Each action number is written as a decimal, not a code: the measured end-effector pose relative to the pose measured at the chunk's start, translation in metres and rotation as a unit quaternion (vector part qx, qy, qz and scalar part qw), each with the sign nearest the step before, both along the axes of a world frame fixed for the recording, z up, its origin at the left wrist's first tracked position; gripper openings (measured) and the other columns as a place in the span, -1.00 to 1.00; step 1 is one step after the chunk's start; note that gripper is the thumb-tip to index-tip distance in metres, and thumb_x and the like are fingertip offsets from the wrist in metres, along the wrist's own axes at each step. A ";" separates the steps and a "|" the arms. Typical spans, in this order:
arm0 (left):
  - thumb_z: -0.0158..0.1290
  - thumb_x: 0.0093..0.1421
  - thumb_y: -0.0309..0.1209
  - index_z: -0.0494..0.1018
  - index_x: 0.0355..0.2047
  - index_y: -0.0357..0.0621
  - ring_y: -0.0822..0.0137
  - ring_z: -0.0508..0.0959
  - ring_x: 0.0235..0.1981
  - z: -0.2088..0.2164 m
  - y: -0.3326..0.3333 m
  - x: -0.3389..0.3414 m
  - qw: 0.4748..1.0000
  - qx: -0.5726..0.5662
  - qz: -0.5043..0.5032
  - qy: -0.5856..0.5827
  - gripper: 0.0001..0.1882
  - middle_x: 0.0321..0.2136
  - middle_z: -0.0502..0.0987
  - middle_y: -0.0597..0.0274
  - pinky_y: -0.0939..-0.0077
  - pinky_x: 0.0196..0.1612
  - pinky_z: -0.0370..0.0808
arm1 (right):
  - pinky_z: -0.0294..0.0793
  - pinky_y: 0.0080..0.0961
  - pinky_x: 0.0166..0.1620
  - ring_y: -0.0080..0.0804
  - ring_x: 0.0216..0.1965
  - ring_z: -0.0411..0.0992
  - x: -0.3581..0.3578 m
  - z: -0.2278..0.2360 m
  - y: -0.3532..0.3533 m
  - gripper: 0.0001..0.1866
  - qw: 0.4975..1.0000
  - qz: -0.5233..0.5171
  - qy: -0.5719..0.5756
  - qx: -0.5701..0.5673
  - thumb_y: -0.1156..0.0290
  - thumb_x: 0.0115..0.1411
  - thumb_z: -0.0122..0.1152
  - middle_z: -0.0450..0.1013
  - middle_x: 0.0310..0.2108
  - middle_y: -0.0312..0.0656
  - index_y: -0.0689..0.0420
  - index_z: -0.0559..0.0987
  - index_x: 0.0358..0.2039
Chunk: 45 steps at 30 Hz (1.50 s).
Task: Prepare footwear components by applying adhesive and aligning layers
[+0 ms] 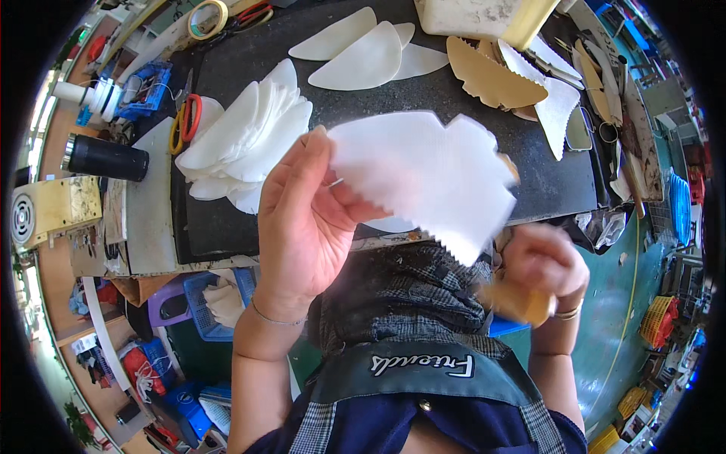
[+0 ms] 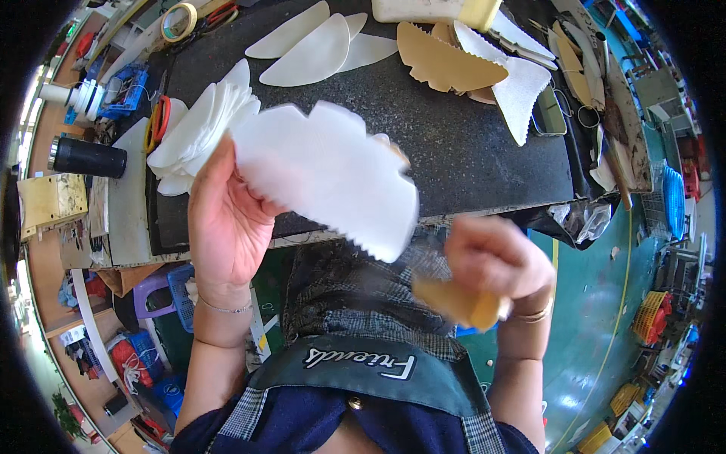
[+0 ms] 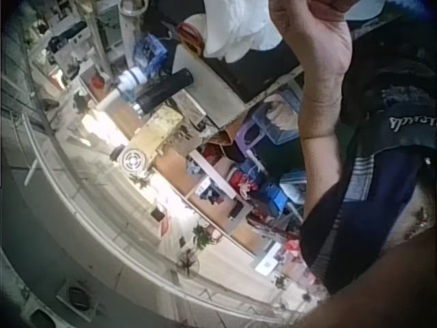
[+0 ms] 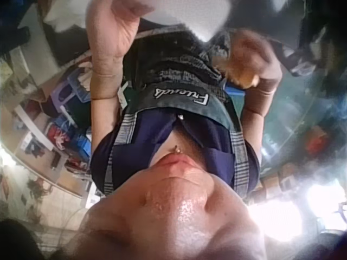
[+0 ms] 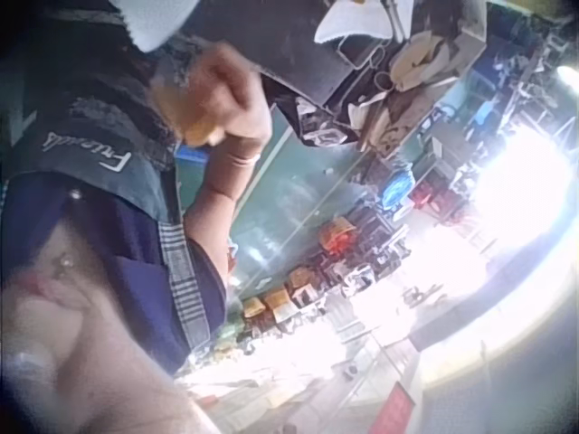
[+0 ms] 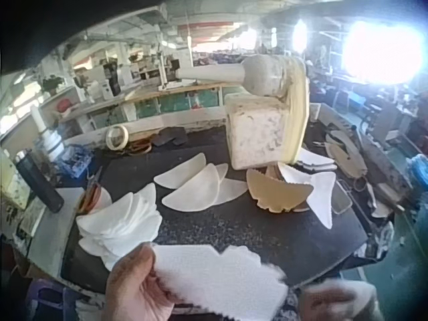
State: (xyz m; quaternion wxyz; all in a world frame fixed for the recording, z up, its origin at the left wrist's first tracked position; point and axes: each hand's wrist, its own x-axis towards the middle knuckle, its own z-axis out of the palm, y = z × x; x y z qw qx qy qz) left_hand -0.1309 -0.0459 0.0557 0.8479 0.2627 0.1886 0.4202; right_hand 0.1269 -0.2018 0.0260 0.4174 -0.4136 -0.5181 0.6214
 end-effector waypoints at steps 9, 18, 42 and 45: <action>0.22 -0.07 -0.55 0.63 -0.35 -0.09 0.44 0.45 -0.65 -0.006 -0.035 -0.011 0.711 0.636 -0.246 0.169 -0.78 -0.63 0.44 0.27 0.58 -0.60 0.33 | 0.44 -0.62 -0.16 -0.60 -0.25 0.45 -0.029 -0.004 0.021 -0.49 0.990 -0.130 0.033 -0.051 0.19 0.08 0.38 0.48 -0.30 -0.23 0.29 0.45 -0.11; 0.19 0.11 -0.54 0.45 -0.45 -0.25 0.69 0.42 -0.53 -0.033 0.024 -0.029 0.860 0.356 0.018 0.364 -0.89 -0.50 0.50 0.38 0.81 -0.49 0.33 | 0.49 -0.64 -0.30 -0.61 -0.35 0.48 -0.073 -0.010 0.090 -0.72 0.957 -0.258 -0.133 0.026 0.50 0.06 0.35 0.51 -0.38 -0.25 0.28 0.49 -0.23; -0.01 0.31 -0.41 0.24 -0.12 -0.33 0.42 0.55 -0.28 -0.041 -0.034 -0.006 0.943 0.190 0.060 0.266 -0.74 -0.25 0.49 0.06 0.55 -0.25 0.54 | 0.35 -0.38 0.03 -0.24 -0.21 0.51 0.029 -0.006 0.104 -0.87 0.583 -0.364 -0.659 0.305 0.52 0.12 0.15 0.58 -0.35 -0.18 0.11 0.62 -0.31; 0.11 0.23 -0.32 0.45 -0.26 -0.28 0.46 0.57 -0.27 -0.022 -0.044 -0.012 0.882 0.178 -0.340 0.274 -0.76 -0.32 0.59 0.16 0.56 -0.20 0.53 | 0.38 -0.41 -0.07 -0.26 -0.35 0.51 0.024 -0.015 0.102 -0.95 0.623 -0.358 -0.629 0.296 0.49 0.06 0.22 0.56 -0.46 -0.19 0.11 0.62 -0.43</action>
